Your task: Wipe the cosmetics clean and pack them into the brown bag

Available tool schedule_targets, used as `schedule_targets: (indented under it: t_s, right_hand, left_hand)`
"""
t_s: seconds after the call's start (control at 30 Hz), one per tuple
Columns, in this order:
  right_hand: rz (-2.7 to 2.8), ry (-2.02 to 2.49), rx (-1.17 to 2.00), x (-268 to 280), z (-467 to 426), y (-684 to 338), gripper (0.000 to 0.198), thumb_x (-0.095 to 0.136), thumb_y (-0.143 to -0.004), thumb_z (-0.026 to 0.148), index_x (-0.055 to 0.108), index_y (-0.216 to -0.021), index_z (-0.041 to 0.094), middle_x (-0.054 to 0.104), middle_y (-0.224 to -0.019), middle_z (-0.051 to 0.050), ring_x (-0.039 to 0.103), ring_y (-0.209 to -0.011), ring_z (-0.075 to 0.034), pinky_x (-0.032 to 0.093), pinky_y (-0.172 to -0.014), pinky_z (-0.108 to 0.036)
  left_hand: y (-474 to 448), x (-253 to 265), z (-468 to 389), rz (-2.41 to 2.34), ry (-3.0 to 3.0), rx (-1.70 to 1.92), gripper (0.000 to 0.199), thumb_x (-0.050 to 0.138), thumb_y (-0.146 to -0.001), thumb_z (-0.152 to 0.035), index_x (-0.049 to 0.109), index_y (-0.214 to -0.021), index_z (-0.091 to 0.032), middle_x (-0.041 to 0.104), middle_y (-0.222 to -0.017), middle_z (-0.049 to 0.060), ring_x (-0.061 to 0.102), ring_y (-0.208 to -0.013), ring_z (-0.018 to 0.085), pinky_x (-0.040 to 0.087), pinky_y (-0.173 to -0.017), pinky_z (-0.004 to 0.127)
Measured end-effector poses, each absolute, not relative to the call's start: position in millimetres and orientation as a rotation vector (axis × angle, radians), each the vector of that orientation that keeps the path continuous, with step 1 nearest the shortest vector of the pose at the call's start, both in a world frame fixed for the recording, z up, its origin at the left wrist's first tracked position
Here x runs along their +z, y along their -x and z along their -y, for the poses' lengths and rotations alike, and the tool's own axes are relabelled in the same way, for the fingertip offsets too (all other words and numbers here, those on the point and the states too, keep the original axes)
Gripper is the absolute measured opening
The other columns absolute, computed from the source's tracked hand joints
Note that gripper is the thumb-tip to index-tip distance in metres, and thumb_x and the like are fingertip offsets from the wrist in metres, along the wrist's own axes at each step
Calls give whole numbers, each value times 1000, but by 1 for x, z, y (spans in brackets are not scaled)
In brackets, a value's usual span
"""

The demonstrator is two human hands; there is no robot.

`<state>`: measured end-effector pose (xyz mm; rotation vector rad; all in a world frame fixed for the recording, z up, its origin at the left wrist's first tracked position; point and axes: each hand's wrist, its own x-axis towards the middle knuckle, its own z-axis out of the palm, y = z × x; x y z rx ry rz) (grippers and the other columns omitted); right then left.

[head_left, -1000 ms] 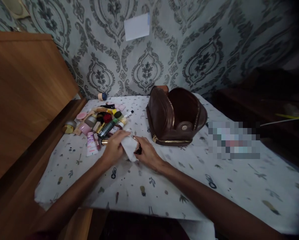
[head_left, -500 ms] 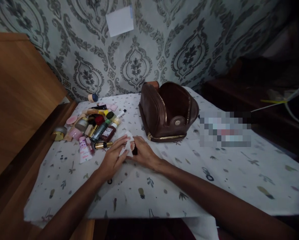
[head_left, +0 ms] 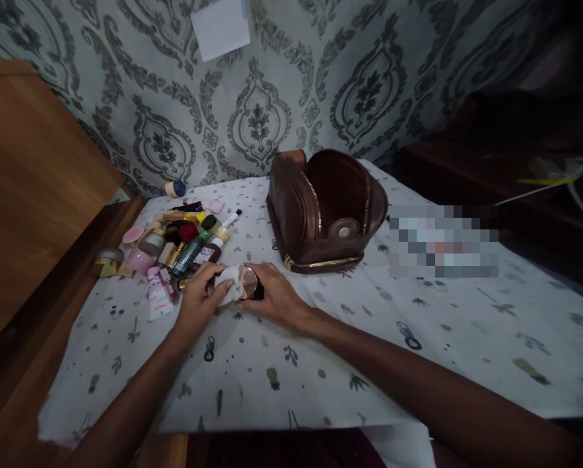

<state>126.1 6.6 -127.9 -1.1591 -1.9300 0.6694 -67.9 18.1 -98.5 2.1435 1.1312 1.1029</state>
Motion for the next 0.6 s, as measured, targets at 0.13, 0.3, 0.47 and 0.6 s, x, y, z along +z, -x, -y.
schedule_targets:
  t_s: [0.13,0.3,0.47,0.6]
  right_hand:
    - [1925,1171,612,-133,-9,-125,55,83,-67,30,61,-116,16,66,-104,-9,56,-100,-27,46,-90,-42]
    - [1932,1242,532,-136,-8,-124,26,67,-75,18,62,-100,13,62,-95,-10,56,-92,-26,47,-86,-39]
    - [1897,1291,603,-128,-4,-123,38,74,-71,25,57,-103,14,58,-101,-10,55,-95,-26,48,-86,-39]
    - [1898,1331,742,-122,-1,-124,52,80,-68,27,55,-111,14,53,-107,-8,56,-95,-24,50,-84,-40]
  left_hand:
    - [59,-96,-7,-1067,-2349,1136,12,59,-92,-25,67,-98,-19,64,-92,4,61,-88,18,48,-80,31]
    - [44,-93,2,-973,-2578,1079,14,56,-95,-22,66,-104,-21,62,-104,7,56,-99,20,47,-86,34]
    - [36,-88,-1,-1114,-2571,1043,16,51,-97,-25,65,-104,-20,59,-106,8,55,-103,22,46,-92,36]
    - [39,-85,-9,-1268,-2482,1006,22,47,-98,-29,65,-105,-18,61,-100,7,57,-97,21,46,-86,34]
